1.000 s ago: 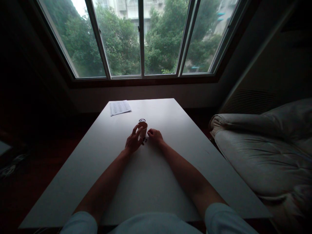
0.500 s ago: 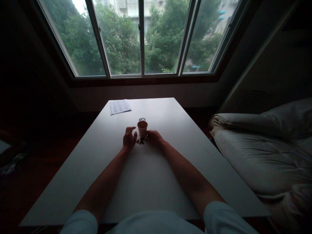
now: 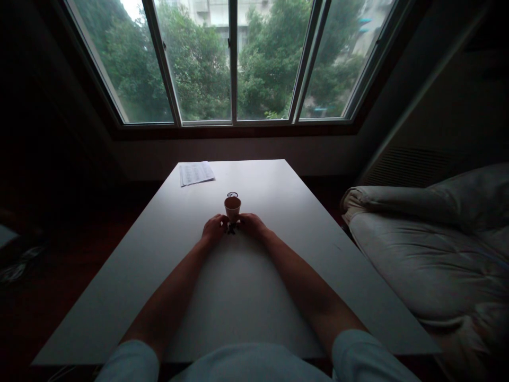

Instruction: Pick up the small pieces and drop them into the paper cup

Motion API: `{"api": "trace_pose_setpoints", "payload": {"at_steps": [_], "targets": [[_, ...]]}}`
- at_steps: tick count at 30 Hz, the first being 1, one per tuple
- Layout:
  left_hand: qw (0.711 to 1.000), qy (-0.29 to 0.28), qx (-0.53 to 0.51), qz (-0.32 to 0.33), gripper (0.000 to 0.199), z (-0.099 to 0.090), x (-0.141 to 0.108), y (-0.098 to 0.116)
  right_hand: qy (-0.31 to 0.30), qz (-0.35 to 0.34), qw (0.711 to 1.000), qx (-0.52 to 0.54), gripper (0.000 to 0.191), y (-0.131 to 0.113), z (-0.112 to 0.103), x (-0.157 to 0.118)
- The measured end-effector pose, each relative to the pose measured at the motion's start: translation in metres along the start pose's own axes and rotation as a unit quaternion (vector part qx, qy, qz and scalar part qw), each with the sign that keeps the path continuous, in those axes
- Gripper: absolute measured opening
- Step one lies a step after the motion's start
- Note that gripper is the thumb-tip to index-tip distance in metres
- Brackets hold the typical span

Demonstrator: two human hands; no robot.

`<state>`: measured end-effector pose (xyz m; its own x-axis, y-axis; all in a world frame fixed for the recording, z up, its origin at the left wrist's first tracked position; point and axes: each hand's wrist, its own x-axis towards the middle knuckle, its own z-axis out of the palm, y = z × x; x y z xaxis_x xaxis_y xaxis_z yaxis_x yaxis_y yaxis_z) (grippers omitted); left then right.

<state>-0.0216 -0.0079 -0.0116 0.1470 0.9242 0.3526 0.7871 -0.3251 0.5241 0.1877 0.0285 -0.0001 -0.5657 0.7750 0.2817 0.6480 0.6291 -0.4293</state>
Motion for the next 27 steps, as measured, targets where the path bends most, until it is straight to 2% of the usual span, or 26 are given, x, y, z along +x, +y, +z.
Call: {"api": "trace_pose_setpoints", "payload": {"at_steps": [7, 11, 16, 20, 27], "targets": [[0.998, -0.042, 0.016, 0.042, 0.028, -0.0030, -0.0041, 0.0092, -0.006, 0.032, 0.999, 0.008, 0.024, -0.0041, -0.0006, -0.0005], [0.998, -0.040, 0.036, 0.023, 0.022, -0.0038, -0.0044, 0.0095, -0.010, 0.042, 0.999, -0.013, 0.025, -0.0019, 0.0010, 0.0009], [0.998, -0.036, 0.044, 0.017, 0.015, -0.0039, -0.0043, 0.0098, 0.000, 0.010, 0.999, -0.033, 0.025, 0.0028, 0.0045, 0.0021], [0.998, -0.034, 0.055, 0.014, 0.016, -0.0036, -0.0043, 0.0103, -0.005, 0.012, 0.999, -0.038, 0.023, 0.0019, 0.0035, 0.0008], [0.996, -0.037, 0.080, -0.034, 0.021, -0.0045, -0.0026, 0.0095, -0.039, 0.040, 0.995, -0.082, 0.025, -0.0044, -0.0016, 0.0009]]}}
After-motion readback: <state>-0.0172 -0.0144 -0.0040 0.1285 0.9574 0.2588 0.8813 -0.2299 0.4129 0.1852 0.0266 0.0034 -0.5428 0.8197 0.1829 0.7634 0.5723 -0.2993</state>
